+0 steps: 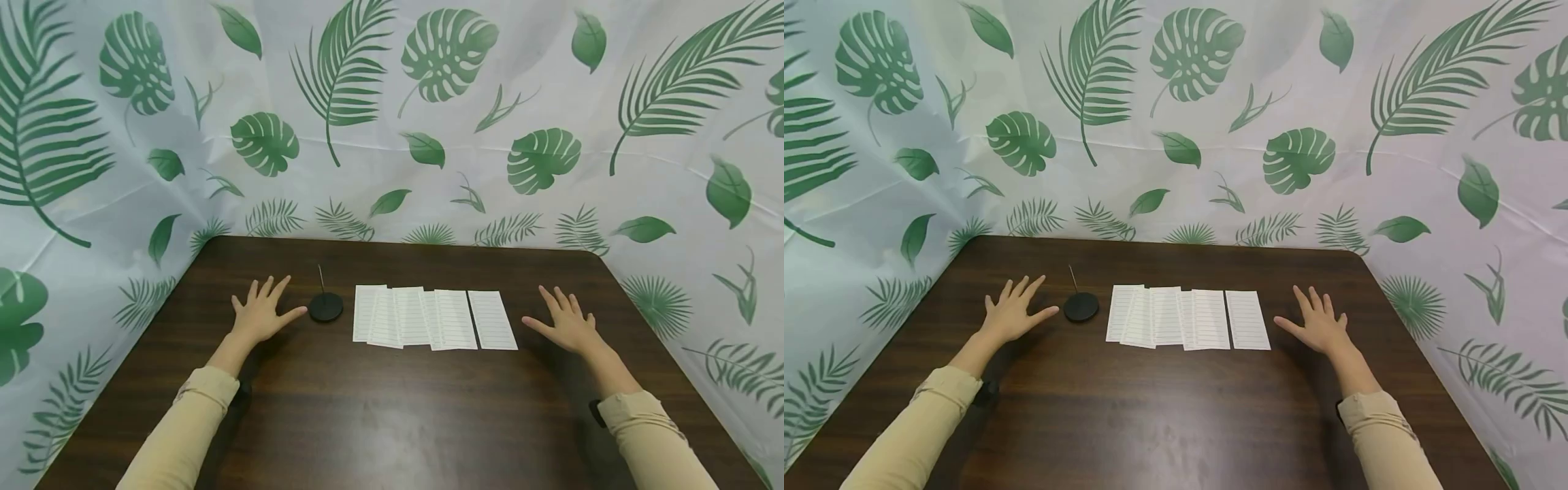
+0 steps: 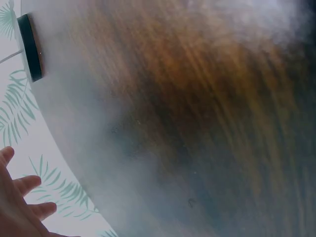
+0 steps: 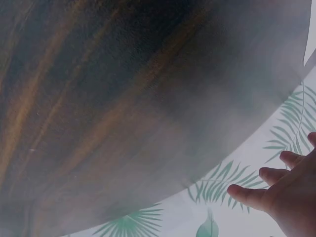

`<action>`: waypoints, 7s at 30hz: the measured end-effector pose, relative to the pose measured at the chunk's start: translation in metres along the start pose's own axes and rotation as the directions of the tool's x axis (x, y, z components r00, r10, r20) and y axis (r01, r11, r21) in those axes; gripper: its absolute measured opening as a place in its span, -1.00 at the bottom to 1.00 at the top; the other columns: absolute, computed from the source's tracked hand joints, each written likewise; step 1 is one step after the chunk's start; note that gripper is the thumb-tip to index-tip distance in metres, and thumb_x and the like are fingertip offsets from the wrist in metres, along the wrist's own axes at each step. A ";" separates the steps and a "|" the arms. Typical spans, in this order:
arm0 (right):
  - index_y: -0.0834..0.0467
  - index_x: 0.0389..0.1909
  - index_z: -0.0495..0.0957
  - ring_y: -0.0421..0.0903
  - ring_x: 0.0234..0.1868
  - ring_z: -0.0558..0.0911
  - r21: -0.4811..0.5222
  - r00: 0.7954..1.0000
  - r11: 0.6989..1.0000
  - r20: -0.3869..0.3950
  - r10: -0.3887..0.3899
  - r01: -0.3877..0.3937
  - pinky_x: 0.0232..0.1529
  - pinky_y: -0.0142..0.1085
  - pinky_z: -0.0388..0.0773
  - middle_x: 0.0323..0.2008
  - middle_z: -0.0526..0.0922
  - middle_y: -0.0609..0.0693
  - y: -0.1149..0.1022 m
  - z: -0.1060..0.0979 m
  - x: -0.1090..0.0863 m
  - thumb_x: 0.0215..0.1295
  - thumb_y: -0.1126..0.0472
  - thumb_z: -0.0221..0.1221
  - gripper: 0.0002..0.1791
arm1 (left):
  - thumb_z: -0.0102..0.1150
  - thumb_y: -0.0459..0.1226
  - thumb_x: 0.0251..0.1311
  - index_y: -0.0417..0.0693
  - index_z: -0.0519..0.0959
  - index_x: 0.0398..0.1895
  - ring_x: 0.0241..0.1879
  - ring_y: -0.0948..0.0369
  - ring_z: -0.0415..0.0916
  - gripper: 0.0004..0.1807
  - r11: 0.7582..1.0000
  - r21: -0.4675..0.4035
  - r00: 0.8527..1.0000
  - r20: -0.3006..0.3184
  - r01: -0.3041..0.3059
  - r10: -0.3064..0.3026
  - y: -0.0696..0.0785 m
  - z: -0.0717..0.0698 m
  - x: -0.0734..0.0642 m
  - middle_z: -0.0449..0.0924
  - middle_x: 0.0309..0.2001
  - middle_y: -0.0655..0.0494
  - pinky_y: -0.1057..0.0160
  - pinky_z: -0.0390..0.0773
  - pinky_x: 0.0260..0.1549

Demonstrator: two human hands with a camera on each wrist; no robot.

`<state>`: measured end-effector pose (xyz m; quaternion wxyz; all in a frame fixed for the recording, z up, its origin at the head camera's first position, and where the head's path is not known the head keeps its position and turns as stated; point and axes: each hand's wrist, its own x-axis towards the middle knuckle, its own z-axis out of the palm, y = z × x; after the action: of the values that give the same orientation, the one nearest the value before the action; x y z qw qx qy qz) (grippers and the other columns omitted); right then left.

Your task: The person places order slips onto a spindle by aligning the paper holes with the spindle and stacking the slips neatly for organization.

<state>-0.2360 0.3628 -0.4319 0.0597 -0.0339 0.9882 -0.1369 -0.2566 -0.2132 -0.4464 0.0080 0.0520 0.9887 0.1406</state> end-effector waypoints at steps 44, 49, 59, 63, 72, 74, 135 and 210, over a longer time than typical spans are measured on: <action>0.41 0.14 0.39 0.34 -0.02 0.54 -0.088 0.984 0.980 0.031 -0.174 0.176 -0.16 0.17 0.53 0.02 0.53 0.42 -0.021 -0.009 0.007 0.33 -0.03 0.09 -0.40 | 0.08 0.07 0.25 -0.16 0.55 0.08 -0.12 -0.07 0.59 -0.45 0.991 -0.002 0.990 -0.053 -0.132 0.131 0.022 -0.009 0.006 0.63 -0.04 -0.16 -0.07 0.61 -0.19; 0.39 0.13 0.41 0.28 -0.08 0.59 -0.115 0.977 0.971 0.036 -0.209 0.211 -0.18 0.13 0.56 -0.02 0.57 0.38 -0.031 -0.008 0.010 0.31 0.01 0.12 -0.43 | 0.13 0.05 0.22 -0.14 0.53 0.11 -0.02 -0.08 0.55 -0.45 0.981 -0.058 0.983 -0.022 -0.183 0.182 0.025 -0.007 0.008 0.59 0.03 -0.15 -0.10 0.58 -0.07; 0.37 0.10 0.45 0.27 -0.01 0.57 -0.163 0.951 0.938 0.003 -0.309 0.305 -0.06 0.15 0.53 -0.01 0.58 0.35 -0.060 -0.009 0.012 0.28 0.04 0.15 -0.46 | 0.21 0.04 0.15 -0.12 0.44 0.22 0.16 -0.21 0.38 -0.36 0.973 -0.079 0.976 0.013 -0.218 0.219 0.031 -0.005 0.013 0.41 0.21 -0.25 -0.24 0.44 0.08; 0.36 0.12 0.45 0.29 0.04 0.55 -0.181 0.940 0.924 0.006 -0.341 0.336 -0.01 0.17 0.51 0.04 0.55 0.37 -0.070 -0.009 0.012 0.28 0.02 0.15 -0.45 | 0.24 0.02 0.13 -0.14 0.41 0.24 0.18 -0.23 0.36 -0.33 0.968 -0.101 0.971 0.039 -0.231 0.236 0.036 -0.003 0.016 0.37 0.23 -0.28 -0.25 0.43 0.09; 0.32 0.12 0.46 0.25 0.03 0.57 -0.182 0.905 0.890 -0.002 -0.426 0.419 -0.01 0.14 0.53 0.06 0.57 0.30 -0.090 -0.004 0.018 0.29 0.03 0.14 -0.48 | 0.26 0.03 0.11 -0.22 0.38 0.26 0.20 -0.23 0.33 -0.27 0.971 -0.125 0.975 0.064 -0.205 0.214 0.043 0.002 0.020 0.34 0.25 -0.30 -0.25 0.40 0.12; 0.32 0.13 0.46 0.26 0.04 0.56 -0.178 0.901 0.886 0.007 -0.434 0.428 0.01 0.15 0.52 0.07 0.56 0.30 -0.094 -0.003 0.017 0.29 0.03 0.14 -0.48 | 0.27 0.03 0.10 -0.23 0.38 0.26 0.21 -0.23 0.33 -0.26 0.971 -0.123 0.974 0.073 -0.203 0.213 0.044 0.003 0.021 0.34 0.26 -0.30 -0.25 0.40 0.12; 0.18 0.32 0.29 0.13 0.23 0.45 -0.162 0.778 0.770 0.277 -0.565 0.617 0.24 0.03 0.41 0.26 0.42 0.18 -0.266 0.033 0.099 0.24 -0.15 0.16 -0.27 | 0.32 -0.03 0.07 -0.23 0.40 0.24 0.21 -0.11 0.37 -0.29 0.983 -0.009 0.970 0.157 -0.185 0.184 0.051 0.011 0.033 0.42 0.23 -0.17 -0.13 0.41 0.17; 0.02 0.05 0.46 0.21 0.49 -0.34 -0.260 0.866 0.841 -0.029 -0.498 0.475 0.35 0.39 -0.25 0.50 -0.15 0.16 -0.300 0.082 0.098 -0.07 -0.11 0.40 -0.36 | 0.34 -0.07 0.05 -0.24 0.38 0.24 0.19 -0.14 0.38 -0.28 0.985 -0.027 0.967 0.187 -0.172 0.174 0.054 0.005 0.036 0.42 0.22 -0.19 -0.15 0.44 0.13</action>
<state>-0.3071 0.0451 -0.4387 -0.0287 -0.2843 0.9579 -0.0262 -0.2864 -0.1561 -0.4362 0.0898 0.1510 0.9744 0.1403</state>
